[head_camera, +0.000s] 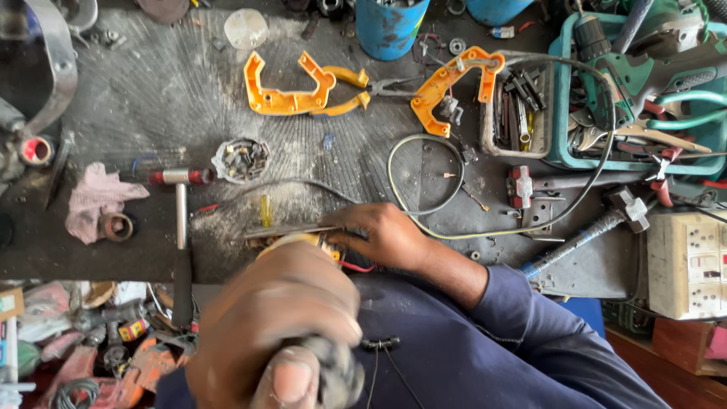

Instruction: The person first wipes their hands with a rag, then works on a yellow circular plastic housing from a power tool on a cluttered workbench. They fit small components into the housing, drive a screw with a screwdriver, pick up small parts from the bench, and press parts into place by hand.

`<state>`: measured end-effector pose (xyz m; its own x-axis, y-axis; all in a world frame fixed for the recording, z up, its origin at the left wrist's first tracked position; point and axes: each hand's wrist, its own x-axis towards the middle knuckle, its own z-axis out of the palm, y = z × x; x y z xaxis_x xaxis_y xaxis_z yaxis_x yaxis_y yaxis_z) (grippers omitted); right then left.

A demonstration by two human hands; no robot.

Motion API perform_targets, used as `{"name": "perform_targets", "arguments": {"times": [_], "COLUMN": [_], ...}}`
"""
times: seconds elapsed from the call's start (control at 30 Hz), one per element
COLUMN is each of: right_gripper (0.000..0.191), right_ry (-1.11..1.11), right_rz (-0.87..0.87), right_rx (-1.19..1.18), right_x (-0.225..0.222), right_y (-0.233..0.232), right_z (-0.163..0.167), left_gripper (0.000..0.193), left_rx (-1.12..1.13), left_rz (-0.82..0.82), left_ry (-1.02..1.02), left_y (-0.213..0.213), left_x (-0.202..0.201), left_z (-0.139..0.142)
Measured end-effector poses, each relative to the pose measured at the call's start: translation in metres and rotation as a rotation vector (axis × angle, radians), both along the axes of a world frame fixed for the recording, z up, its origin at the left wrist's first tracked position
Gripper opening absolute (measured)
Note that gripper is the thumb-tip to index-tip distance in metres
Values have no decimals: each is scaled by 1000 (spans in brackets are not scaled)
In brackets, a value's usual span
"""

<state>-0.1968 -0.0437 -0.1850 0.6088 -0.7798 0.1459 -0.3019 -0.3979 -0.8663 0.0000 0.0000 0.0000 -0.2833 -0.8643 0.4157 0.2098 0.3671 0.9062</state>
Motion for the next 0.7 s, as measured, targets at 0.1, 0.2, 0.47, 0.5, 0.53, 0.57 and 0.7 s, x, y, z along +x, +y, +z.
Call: {"name": "perform_targets", "arguments": {"times": [0.1, 0.2, 0.47, 0.5, 0.53, 0.57, 0.7], "right_gripper": [28, 30, 38, 41, 41, 41, 41], "right_ry": [7, 36, 44, 49, 52, 55, 122], "right_rz": [-14, -11, 59, 76, 68, 61, 46], "right_rx": [-6, -13, -75, -96, -103, -109, -92], "right_x": [1, 3, 8, 9, 9, 9, 7], "right_y": [0, 3, 4, 3, 2, 3, 2], "right_z": [-2, 0, 1, 0, -2, -3, -14], "left_gripper": [33, 32, 35, 36, 37, 39, 26], "left_rx": [-3, 0, -114, -165, -217, -281, -273], "left_rz": [-399, -41, 408, 413, 419, 442, 340], "left_ry": [19, 48, -121, -118, -115, -112, -157], "left_y": [-38, -12, 13, 6, -1, -7, -17], "left_x": [19, 2, -27, -27, -28, -32, -30], "left_z": [-6, -1, 4, 2, 1, 0, 8]}}
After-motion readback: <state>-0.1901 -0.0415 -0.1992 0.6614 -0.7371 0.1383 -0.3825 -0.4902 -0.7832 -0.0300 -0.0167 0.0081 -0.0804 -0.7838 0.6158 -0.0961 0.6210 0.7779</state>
